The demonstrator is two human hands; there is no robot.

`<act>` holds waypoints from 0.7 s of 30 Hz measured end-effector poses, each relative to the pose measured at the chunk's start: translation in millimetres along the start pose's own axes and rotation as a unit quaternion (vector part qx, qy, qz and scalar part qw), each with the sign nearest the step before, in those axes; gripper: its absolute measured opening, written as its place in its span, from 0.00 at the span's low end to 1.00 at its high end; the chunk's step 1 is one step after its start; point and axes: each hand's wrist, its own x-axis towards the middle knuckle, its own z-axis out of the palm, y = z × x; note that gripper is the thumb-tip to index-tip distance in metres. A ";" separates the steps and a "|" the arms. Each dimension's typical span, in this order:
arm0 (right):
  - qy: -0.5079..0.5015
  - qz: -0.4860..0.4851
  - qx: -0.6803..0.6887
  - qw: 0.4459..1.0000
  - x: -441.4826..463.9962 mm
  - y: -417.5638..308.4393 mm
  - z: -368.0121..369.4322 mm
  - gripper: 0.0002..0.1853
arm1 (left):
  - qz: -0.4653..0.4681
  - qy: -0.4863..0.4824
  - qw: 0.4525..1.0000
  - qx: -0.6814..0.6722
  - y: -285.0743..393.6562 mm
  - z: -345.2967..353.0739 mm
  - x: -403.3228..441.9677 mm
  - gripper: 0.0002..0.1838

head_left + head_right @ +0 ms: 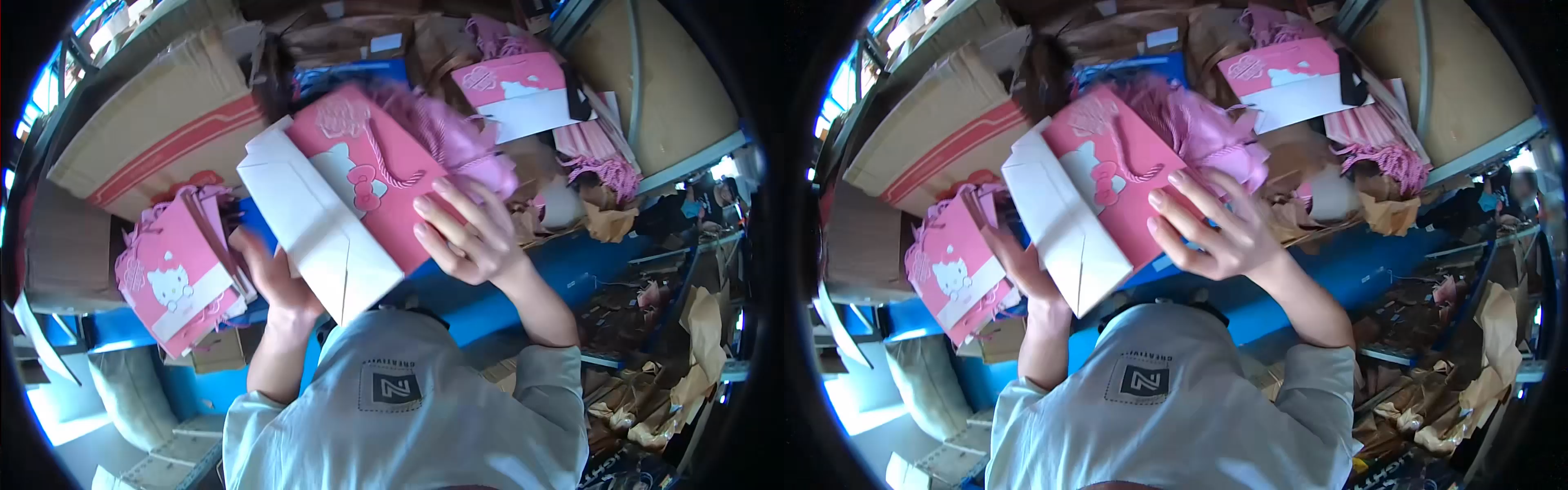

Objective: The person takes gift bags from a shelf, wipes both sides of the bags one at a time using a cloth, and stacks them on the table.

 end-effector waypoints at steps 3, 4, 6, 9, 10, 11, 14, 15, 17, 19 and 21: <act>-0.015 0.055 0.041 0.998 -48.8 -20.0 30.2 0.21 | -0.062 0.391 0.865 0.307 -7.2 8.8 -2.6 0.36; -0.031 0.070 0.061 0.995 -55.9 -23.2 30.3 0.20 | -0.075 0.390 0.868 0.299 -8.9 -3.5 -5.7 0.32; -0.039 0.081 0.075 0.993 -66.1 -24.8 28.7 0.20 | -0.081 0.389 0.870 0.291 -13.2 -11.9 -7.5 0.33; -0.093 0.110 0.104 0.984 -68.3 -30.6 17.2 0.21 | -0.092 0.437 0.846 0.293 -22.6 -2.2 -2.1 0.33; -0.131 0.131 0.117 0.976 -65.3 -32.1 9.8 0.22 | -0.092 0.440 0.844 0.293 -23.1 -7.3 -5.8 0.33; -0.169 0.151 0.129 0.965 -61.4 -32.8 2.5 0.23 | -0.095 0.402 0.859 0.303 -21.9 -17.7 -12.4 0.33; -0.179 0.216 0.166 0.945 -46.3 -28.1 -15.9 0.26 | -0.090 0.345 0.870 0.342 -16.5 -29.4 -21.3 0.32; -0.157 0.261 0.193 0.933 -40.8 -27.8 -23.4 0.27 | -0.084 0.329 0.867 0.365 -14.9 -29.3 -26.5 0.32; -0.112 0.348 0.243 0.898 -36.2 -26.9 -30.1 0.31 | -0.073 0.295 0.860 0.410 -13.1 -27.1 -34.1 0.31; -0.058 0.400 0.286 0.869 -38.6 -22.8 -18.5 0.33 | -0.080 0.285 0.861 0.414 -14.0 -21.7 -39.4 0.30; 0.050 0.489 0.364 0.791 -42.7 -19.7 1.3 0.38 | -0.091 0.264 0.864 0.419 -12.6 -12.9 -43.6 0.27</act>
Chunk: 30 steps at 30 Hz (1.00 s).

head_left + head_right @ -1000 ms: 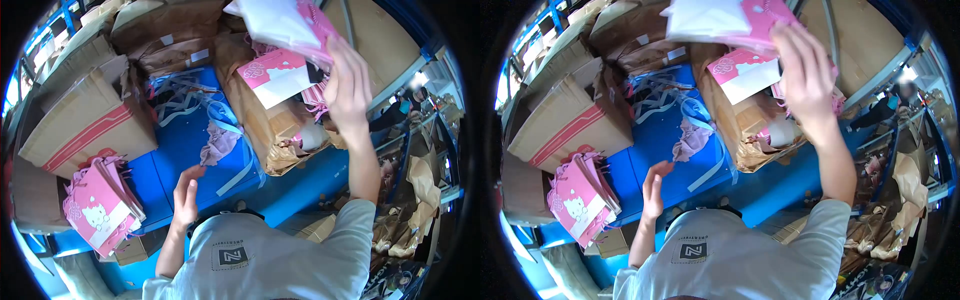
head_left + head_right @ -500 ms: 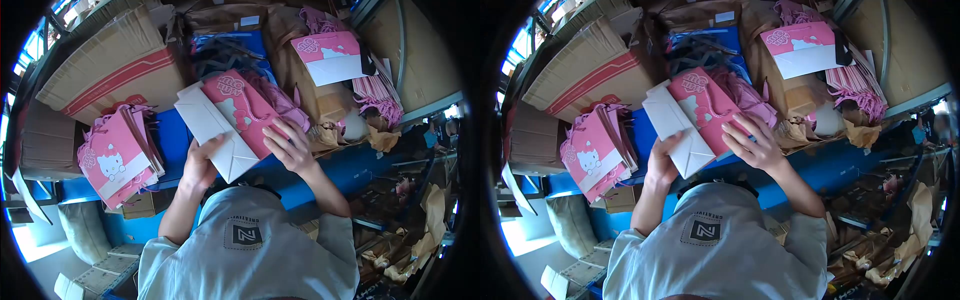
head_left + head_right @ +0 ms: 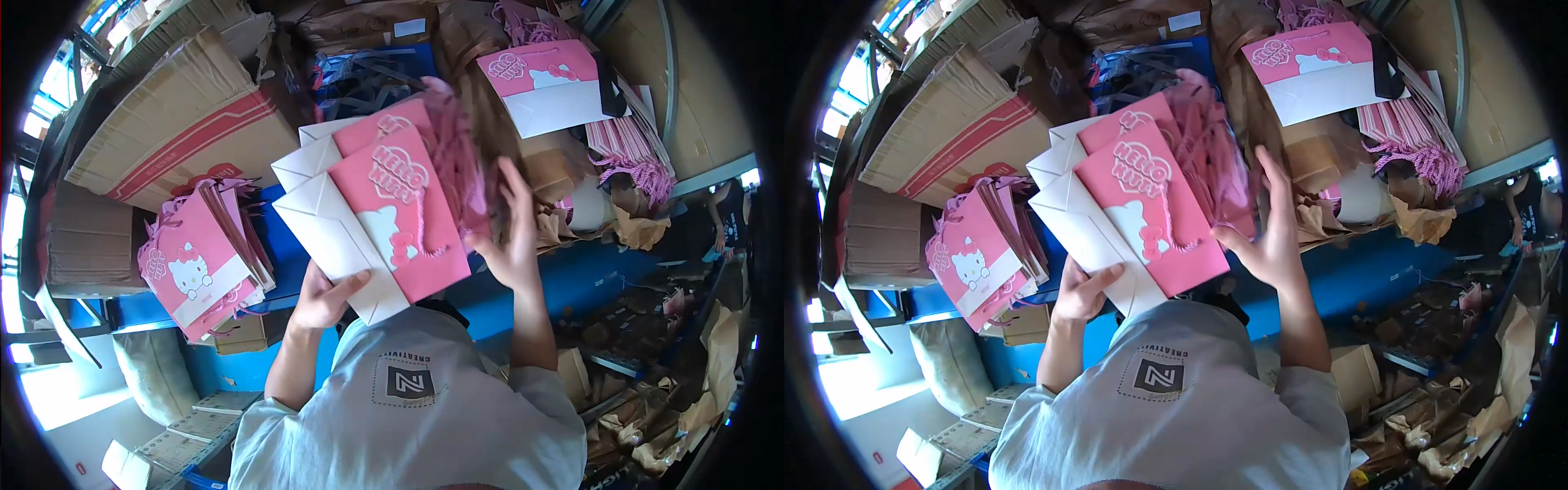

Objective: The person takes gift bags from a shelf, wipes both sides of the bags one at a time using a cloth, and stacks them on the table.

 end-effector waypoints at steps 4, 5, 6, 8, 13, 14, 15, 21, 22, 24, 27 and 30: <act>-0.007 0.086 0.186 0.979 -18.4 47.3 4.6 0.42 | 0.032 -0.051 0.988 0.141 18.7 -7.3 -12.6 0.23; -0.038 0.110 0.241 0.963 -21.7 60.5 2.2 0.42 | 0.049 -0.066 0.975 0.204 23.7 -9.8 -15.0 0.22; -0.071 0.135 0.296 0.943 -24.3 70.0 -0.5 0.43 | 0.065 -0.079 0.958 0.266 27.3 -10.8 -16.9 0.21; -0.095 0.145 0.301 0.938 -26.7 76.8 -7.3 0.44 | 0.070 -0.058 0.952 0.291 33.3 -9.4 -15.8 0.21; -0.171 0.183 0.319 0.914 -36.9 83.8 -0.9 0.46 | 0.118 0.002 0.911 0.395 27.3 -23.1 -8.3 0.19; -0.176 0.183 0.328 0.910 -41.1 83.7 1.5 0.46 | 0.161 0.000 0.887 0.433 18.5 -34.7 -5.8 0.20; -0.180 0.182 0.336 0.906 -37.0 83.8 14.3 0.46 | 0.203 -0.003 0.859 0.471 13.6 -42.6 -1.9 0.21; -0.212 0.176 0.389 0.879 -26.3 91.4 56.6 0.46 | 0.288 0.109 0.750 0.586 12.7 -49.0 22.4 0.29; -0.224 0.176 0.402 0.870 -33.3 90.8 59.5 0.46 | 0.223 0.105 0.804 0.541 5.8 -54.2 21.2 0.35; -0.245 0.170 0.432 0.851 -30.6 88.2 96.1 0.46 | 0.159 0.113 0.846 0.497 0.7 -59.0 21.1 0.41; -0.260 0.169 0.466 0.829 -42.7 92.9 93.7 0.46 | 0.135 0.143 0.838 0.510 3.4 -51.0 21.5 0.53; -0.258 0.166 0.487 0.818 -58.4 91.2 93.0 0.45 | 0.224 0.129 0.775 0.577 13.7 -49.3 27.5 0.56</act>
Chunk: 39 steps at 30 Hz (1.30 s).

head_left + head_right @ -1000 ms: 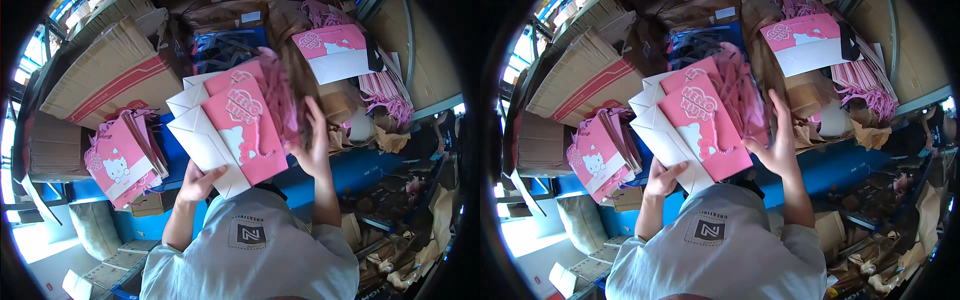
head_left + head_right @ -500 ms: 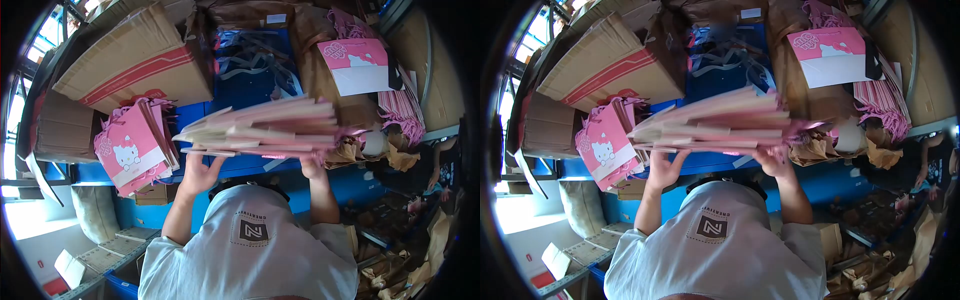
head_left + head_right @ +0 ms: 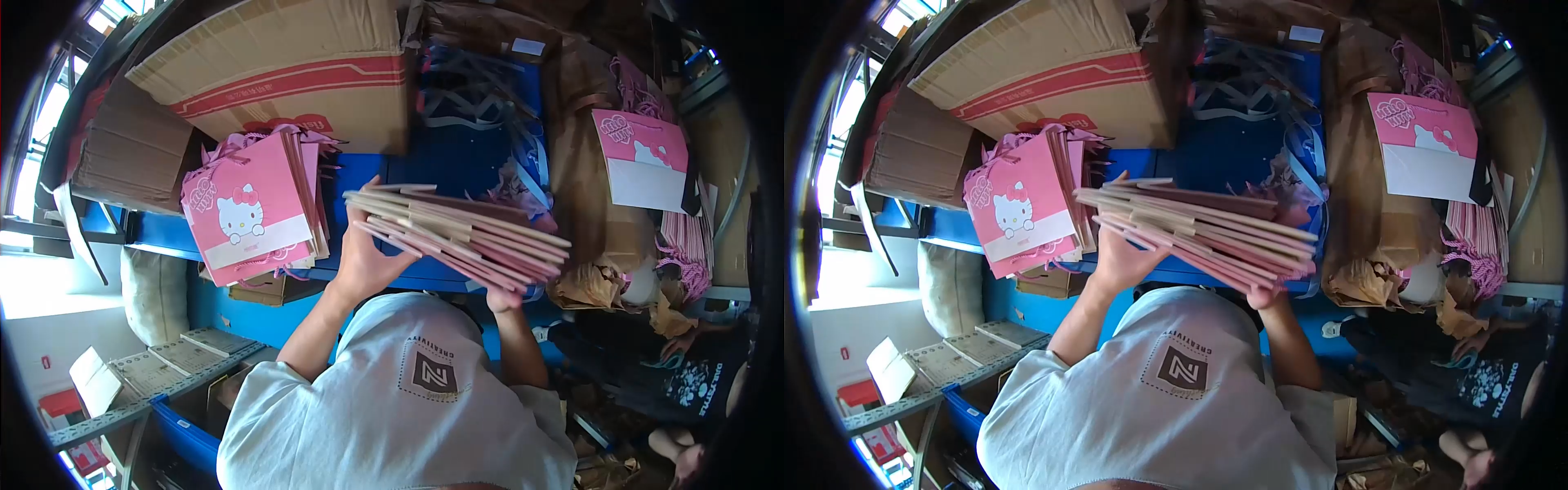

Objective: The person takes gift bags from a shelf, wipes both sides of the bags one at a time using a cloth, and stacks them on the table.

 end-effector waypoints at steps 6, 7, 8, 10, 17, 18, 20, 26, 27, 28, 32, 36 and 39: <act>0.003 -0.010 0.044 0.999 15.0 15.2 -14.5 0.45 | -0.055 -0.022 0.995 -0.081 -21.1 17.5 -5.6 0.57; 0.006 -0.009 0.043 0.999 15.0 18.4 -14.3 0.45 | -0.057 -0.025 0.995 -0.084 -20.2 18.3 -4.8 0.57; 0.033 -0.069 -0.071 0.995 16.9 23.0 -14.2 0.43 | -0.056 -0.012 0.995 -0.081 -18.8 17.9 -3.4 0.58; 0.084 -0.178 -0.294 0.935 18.6 32.1 -11.2 0.38 | -0.058 0.010 0.995 -0.077 -13.1 14.9 -1.9 0.60; 0.248 0.019 -0.307 0.919 19.5 8.8 29.2 0.27 | -0.130 0.079 0.987 -0.046 -2.4 10.7 6.7 0.64; 0.260 0.001 -0.297 0.919 30.4 9.3 29.8 0.25 | -0.132 0.077 0.988 -0.028 -7.2 14.9 14.0 0.64; 0.281 -0.036 -0.279 0.918 54.6 11.2 24.8 0.21 | -0.126 0.063 0.990 -0.030 -20.5 25.3 15.2 0.58; 0.249 -0.096 -0.311 0.912 63.6 14.3 7.9 0.17 | -0.073 0.088 0.992 -0.054 -45.7 40.0 16.1 0.30; 0.251 -0.097 -0.313 0.911 64.6 14.6 7.0 0.17 | -0.071 0.086 0.992 -0.057 -48.3 41.2 15.8 0.30; 0.255 -0.103 -0.315 0.908 65.3 15.1 6.5 0.16 | -0.089 0.084 0.990 -0.074 -50.0 41.4 13.9 0.29; 0.269 -0.122 -0.324 0.899 64.8 14.8 8.3 0.15 | -0.139 0.072 0.980 -0.125 -51.3 40.5 7.3 0.26; 0.261 -0.120 -0.340 0.895 64.6 11.1 8.7 0.14 | -0.101 0.110 0.983 -0.102 -49.5 42.4 11.4 0.26; 0.277 -0.104 -0.318 0.901 59.3 13.5 12.7 0.15 | -0.143 0.095 0.977 -0.127 -40.0 35.6 9.5 0.26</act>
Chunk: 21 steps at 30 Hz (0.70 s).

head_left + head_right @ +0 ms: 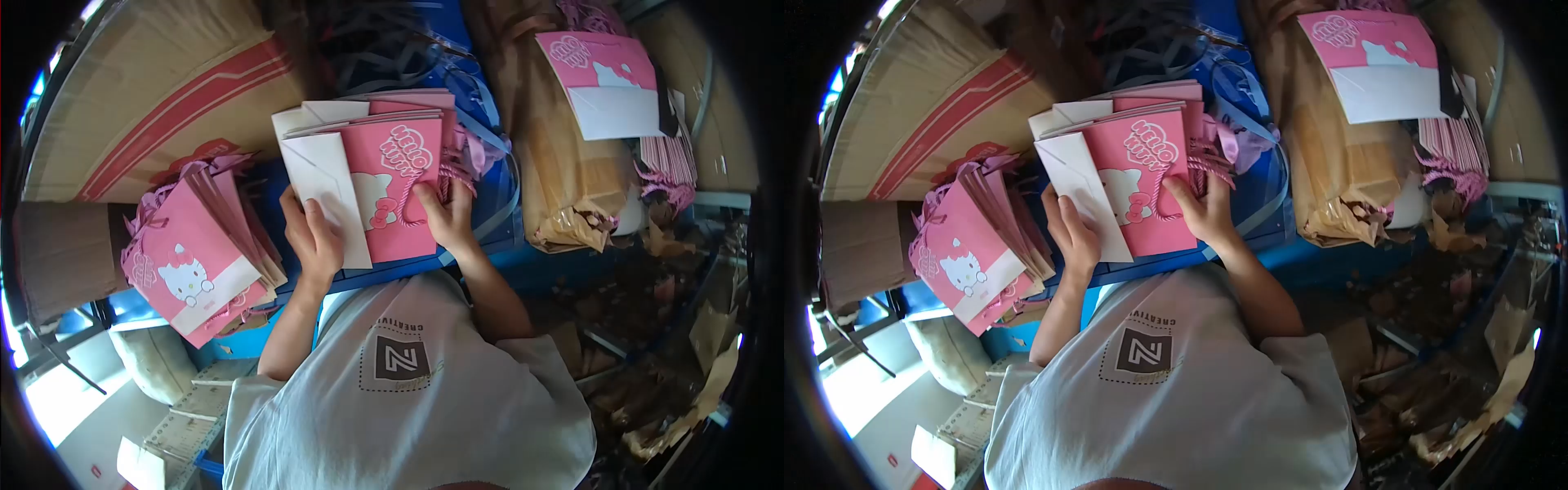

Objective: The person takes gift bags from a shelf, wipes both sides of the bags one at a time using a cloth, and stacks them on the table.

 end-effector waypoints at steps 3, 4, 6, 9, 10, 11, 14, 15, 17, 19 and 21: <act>0.014 0.000 0.013 1.000 3.4 0.6 0.0 0.16 | -0.017 -0.005 1.000 -0.021 0.2 1.7 3.2 0.25; 0.018 -0.018 0.010 1.000 5.2 1.3 0.7 0.16 | 0.005 0.001 1.000 -0.024 -9.0 2.9 3.4 0.24; 0.019 0.008 0.008 1.000 3.4 -0.1 -1.5 0.16 | -0.011 -0.003 0.999 -0.034 -20.9 3.2 2.1 0.24; 0.011 0.066 0.003 0.998 -2.6 0.6 -4.9 0.17 | -0.080 -0.007 0.996 -0.042 -15.4 -2.7 -0.1 0.23; 0.017 0.058 -0.002 0.998 -1.1 -1.7 -5.0 0.17 | -0.072 -0.011 0.996 -0.050 -14.4 -3.9 -0.8 0.23; 0.004 0.038 -0.002 0.999 0.6 -4.1 -6.3 0.17 | -0.072 0.007 0.995 -0.068 -13.8 -4.5 -1.9 0.23; -0.094 0.084 0.019 0.992 9.2 -24.3 -21.7 0.19 | -0.150 0.094 0.968 -0.181 -55.8 -19.7 -23.1 0.26; -0.105 -0.034 -0.020 0.994 21.3 -36.5 -26.9 0.20 | -0.166 0.089 0.959 -0.210 -78.5 -37.4 -30.0 0.28; -0.148 -0.011 -0.024 0.989 40.3 -68.5 -36.8 0.20 | -0.180 0.056 0.959 -0.211 -102.3 -59.1 -37.7 0.31; -0.187 0.024 -0.107 0.976 54.4 -71.6 -42.7 0.22 | -0.186 -0.008 0.945 -0.267 -52.5 -46.3 -46.6 0.32; -0.235 0.058 -0.151 0.959 64.9 -86.8 -49.1 0.27 | -0.139 -0.131 0.929 -0.316 -47.6 -44.0 -43.9 0.32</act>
